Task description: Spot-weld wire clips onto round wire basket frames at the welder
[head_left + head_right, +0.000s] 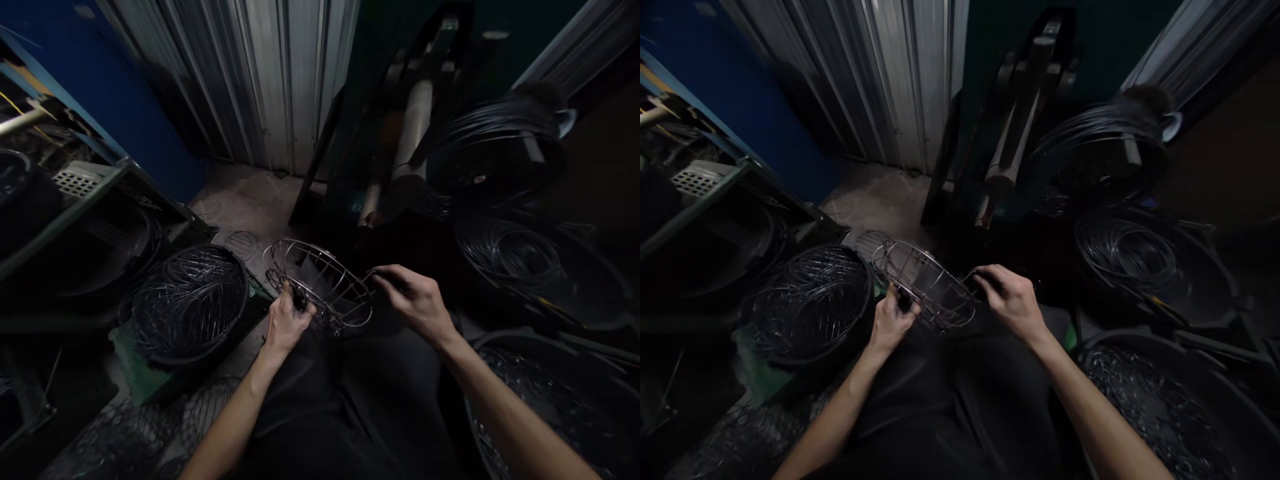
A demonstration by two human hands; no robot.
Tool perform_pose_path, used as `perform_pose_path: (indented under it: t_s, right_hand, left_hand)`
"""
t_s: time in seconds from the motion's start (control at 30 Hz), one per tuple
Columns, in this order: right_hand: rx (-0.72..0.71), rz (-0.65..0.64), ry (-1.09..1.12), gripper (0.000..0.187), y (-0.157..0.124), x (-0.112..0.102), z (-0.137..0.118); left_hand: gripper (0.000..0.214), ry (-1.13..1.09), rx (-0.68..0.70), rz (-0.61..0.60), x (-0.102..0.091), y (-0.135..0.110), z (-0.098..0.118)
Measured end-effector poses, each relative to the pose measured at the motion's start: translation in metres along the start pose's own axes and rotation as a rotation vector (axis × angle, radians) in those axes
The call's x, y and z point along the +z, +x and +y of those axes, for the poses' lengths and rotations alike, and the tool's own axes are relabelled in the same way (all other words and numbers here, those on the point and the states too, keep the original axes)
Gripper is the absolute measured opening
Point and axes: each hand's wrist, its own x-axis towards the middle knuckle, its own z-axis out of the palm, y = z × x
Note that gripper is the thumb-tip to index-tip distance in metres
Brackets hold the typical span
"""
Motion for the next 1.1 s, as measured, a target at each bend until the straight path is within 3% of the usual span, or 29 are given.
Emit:
perform_pose_path:
  t_s: [0.13,0.23,0.33,0.4,0.43,0.53,0.63,0.77,0.9,1.1]
  right_hand:
    - [0.15,-0.232,0.08,0.019,0.01,-0.007,-0.023]
    - [0.188,-0.312,0.14,0.021,0.024,-0.006,-0.034]
    - [0.196,-0.349,0.156,0.022,0.034,0.0,-0.037]
    - [0.181,-0.363,0.16,0.024,0.038,0.003,-0.04]
    - [0.168,-0.363,0.162,0.024,0.039,0.004,-0.043]
    - [0.115,-0.362,0.155,0.024,0.042,0.004,-0.058]
    - [0.075,-0.379,0.118,0.022,0.042,-0.002,-0.075]
    - [0.11,-0.397,0.037,0.02,0.041,-0.01,-0.085]
    - [0.181,-0.405,0.034,0.019,0.036,-0.018,-0.082]
    - [0.321,-0.489,0.098,0.014,0.016,-0.026,-0.087]
  left_hand:
    - [0.041,-0.086,-0.095,-0.157,-0.016,0.004,-0.006]
    - [0.035,-0.01,-0.017,-0.202,-0.053,0.009,-0.01]
    - [0.018,0.154,0.24,-0.026,-0.1,0.012,0.01]
    - [0.015,0.237,0.518,0.072,-0.12,0.015,0.036]
    - [0.019,0.284,0.684,0.064,-0.124,0.018,0.05]
    - [0.021,0.424,1.123,-0.043,-0.121,0.035,0.082]
    - [0.019,0.5,1.34,-0.078,-0.108,0.053,0.09]
    - [0.017,0.489,1.462,-0.036,-0.094,0.062,0.083]
    - [0.014,0.391,1.527,-0.032,-0.092,0.059,0.087]
    - [0.011,0.33,1.558,-0.204,-0.103,0.039,0.103]
